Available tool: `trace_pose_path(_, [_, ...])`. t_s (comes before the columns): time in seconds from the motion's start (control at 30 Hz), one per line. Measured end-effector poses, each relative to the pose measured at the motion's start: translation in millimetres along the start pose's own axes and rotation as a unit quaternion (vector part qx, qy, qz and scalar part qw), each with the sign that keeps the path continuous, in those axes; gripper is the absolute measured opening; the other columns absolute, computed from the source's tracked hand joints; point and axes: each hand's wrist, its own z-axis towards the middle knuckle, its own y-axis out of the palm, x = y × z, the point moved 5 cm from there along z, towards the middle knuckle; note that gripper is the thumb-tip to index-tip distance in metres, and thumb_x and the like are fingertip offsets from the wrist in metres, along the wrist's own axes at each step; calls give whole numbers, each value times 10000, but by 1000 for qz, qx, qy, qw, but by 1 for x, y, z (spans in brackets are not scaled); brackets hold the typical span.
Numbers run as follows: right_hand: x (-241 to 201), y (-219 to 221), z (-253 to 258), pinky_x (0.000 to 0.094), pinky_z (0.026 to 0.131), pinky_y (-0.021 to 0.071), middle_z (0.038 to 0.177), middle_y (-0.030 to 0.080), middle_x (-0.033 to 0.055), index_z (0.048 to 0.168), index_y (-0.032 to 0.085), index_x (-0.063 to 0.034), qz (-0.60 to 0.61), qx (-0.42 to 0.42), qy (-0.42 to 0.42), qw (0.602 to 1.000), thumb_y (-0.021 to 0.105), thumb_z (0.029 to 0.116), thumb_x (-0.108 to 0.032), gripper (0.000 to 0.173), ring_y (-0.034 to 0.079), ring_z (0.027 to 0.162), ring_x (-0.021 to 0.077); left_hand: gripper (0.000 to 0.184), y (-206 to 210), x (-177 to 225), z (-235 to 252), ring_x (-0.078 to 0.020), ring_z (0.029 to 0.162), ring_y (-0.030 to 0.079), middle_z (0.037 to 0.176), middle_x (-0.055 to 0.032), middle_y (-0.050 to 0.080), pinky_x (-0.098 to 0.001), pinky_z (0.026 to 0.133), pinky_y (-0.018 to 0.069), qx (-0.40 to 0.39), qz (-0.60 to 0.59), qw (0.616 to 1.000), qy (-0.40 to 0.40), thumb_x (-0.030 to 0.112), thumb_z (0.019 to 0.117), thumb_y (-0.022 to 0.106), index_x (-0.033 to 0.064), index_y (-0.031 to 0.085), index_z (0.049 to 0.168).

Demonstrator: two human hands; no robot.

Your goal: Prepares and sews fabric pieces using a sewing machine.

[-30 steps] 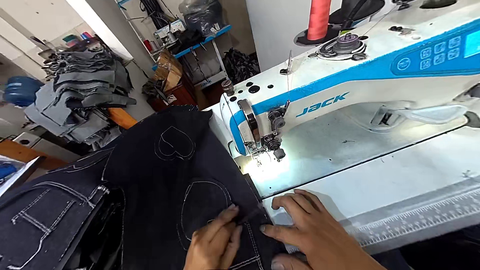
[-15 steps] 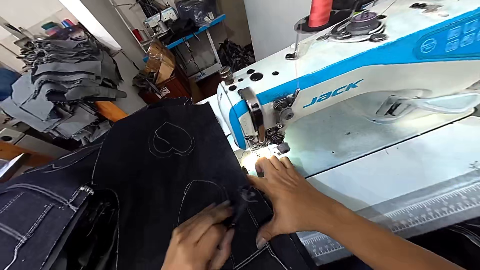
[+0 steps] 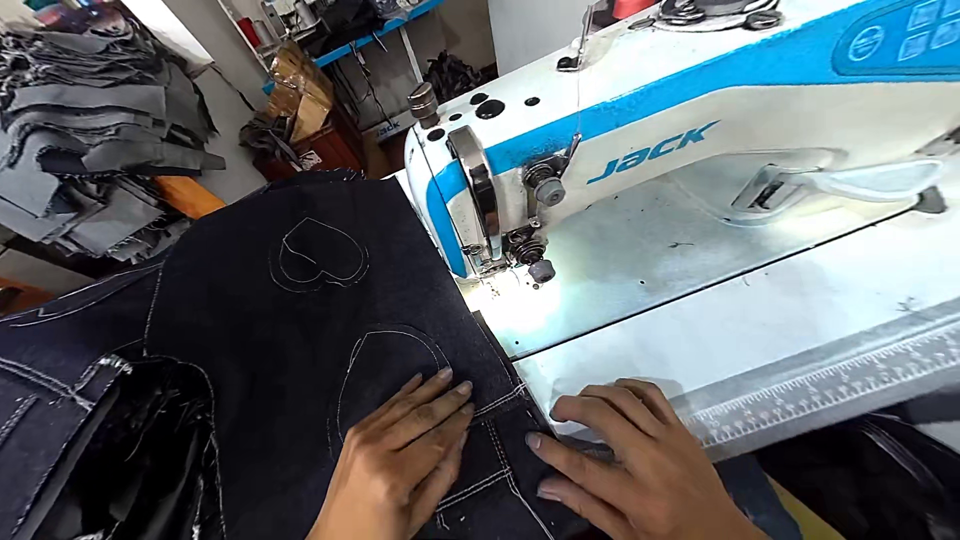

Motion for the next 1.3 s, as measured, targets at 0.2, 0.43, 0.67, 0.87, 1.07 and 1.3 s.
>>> trace_pose_path(0.2, [1, 3, -2, 398, 938, 416, 1083, 657, -22, 1218, 671, -390, -15, 20, 1, 1000, 481, 1009, -618, 364, 595, 1025, 185, 239, 12, 7, -5, -189, 1317, 608, 1288, 14, 725, -397, 1131, 487, -45, 66, 997, 22, 188, 1036, 571, 150, 779, 1146])
trace_pose_path(0.43, [0, 3, 0, 395, 970, 415, 1309, 660, -79, 1206, 681, -382, -16, 4, 2, 1000, 462, 1012, -628, 382, 589, 1161, 167, 248, 17, 20, 1, -202, 1236, 665, 1245, -76, 738, -341, 1085, 508, -67, 157, 982, 86, 136, 1045, 534, 58, 739, 1160])
trace_pose_path(0.67, [-5, -1, 11, 477, 1004, 409, 1413, 620, -132, 1092, 688, -306, 4, -109, 17, 994, 463, 1036, -565, 347, 543, 1316, 196, 427, 13, -8, 30, -161, 1252, 643, 1273, -2, 723, -386, 1054, 533, -80, 63, 994, -45, 444, 1072, 464, 148, 761, 1153])
trace_pose_path(0.87, [1, -20, 11, 506, 1024, 408, 1401, 640, -51, 1154, 737, -278, 51, -180, 20, 982, 542, 1044, -449, 282, 571, 1274, 237, 573, 44, -51, 49, -156, 1533, 312, 1539, 120, 514, -659, 1228, 191, -95, 2, 982, -165, 625, 1010, 456, 246, 624, 1406])
trace_pose_path(1.07, [13, -7, 21, 470, 997, 412, 1403, 626, -104, 1185, 713, -370, 22, -137, 14, 990, 420, 1029, -618, 414, 581, 1219, 189, 485, 47, -75, 77, -169, 1501, 374, 1498, 58, 555, -664, 1240, 120, -128, 1, 979, -157, 463, 1061, 410, 190, 577, 1425])
trace_pose_path(1.3, [8, 1, 28, 459, 986, 412, 1385, 641, -106, 1169, 736, -374, 24, -125, 33, 991, 444, 1009, -645, 430, 585, 1191, 188, 481, 42, -80, 88, -235, 1468, 434, 1474, -28, 576, -687, 1217, 148, -140, 58, 982, -113, 451, 1065, 437, 123, 590, 1381])
